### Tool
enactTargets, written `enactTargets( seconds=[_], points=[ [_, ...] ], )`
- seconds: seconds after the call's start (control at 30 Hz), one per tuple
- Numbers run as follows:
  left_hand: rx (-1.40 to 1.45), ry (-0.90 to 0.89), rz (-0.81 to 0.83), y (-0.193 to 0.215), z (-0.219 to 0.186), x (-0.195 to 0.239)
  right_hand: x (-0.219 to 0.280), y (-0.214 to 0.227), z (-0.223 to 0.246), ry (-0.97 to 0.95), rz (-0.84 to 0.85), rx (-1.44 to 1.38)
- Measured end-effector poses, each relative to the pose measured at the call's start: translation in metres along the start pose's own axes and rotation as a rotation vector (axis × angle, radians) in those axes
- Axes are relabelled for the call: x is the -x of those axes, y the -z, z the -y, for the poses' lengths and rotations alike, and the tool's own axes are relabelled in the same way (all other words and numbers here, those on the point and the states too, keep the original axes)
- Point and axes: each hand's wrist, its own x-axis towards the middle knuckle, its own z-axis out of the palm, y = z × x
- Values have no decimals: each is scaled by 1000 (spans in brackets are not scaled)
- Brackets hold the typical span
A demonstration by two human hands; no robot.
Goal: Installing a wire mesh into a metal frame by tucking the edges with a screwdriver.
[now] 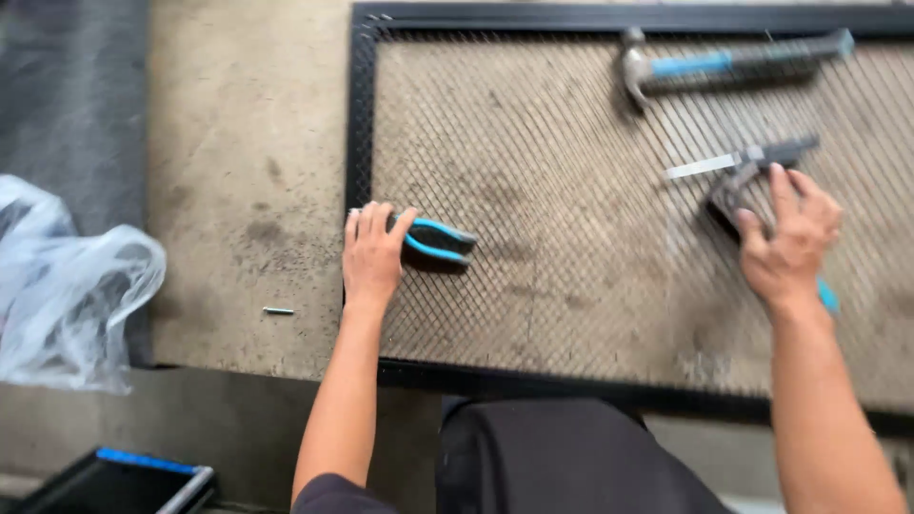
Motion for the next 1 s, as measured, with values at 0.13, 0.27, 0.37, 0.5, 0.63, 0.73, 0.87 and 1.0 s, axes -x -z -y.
enactTargets(
  seconds=[0.13,0.27,0.37,0.5,0.63,0.73,0.87,1.0],
  points=[
    [51,-153,-55,7,10,-12,112,40,94,-220,32,-44],
    [182,-131,-24,6,2,-1,258,63,200,-492,4,-118],
    [325,-70,-68,-2,-23,15,371,64,266,-777,12,-91],
    [661,-6,-70,-7,-80,29,456,73,342,-1173,-1,-113],
    [835,-65,-27,-4,-158,37,402,84,357,-1308,-196,-217],
    [836,-96,64,4,-214,49,345,90,337,-1260,-280,-319],
    [578,-158,91,-10,-258,64,291,90,277,-878,-136,-321],
    [346,-218,80,-36,-258,76,262,89,175,-662,82,-67]
  ],
)
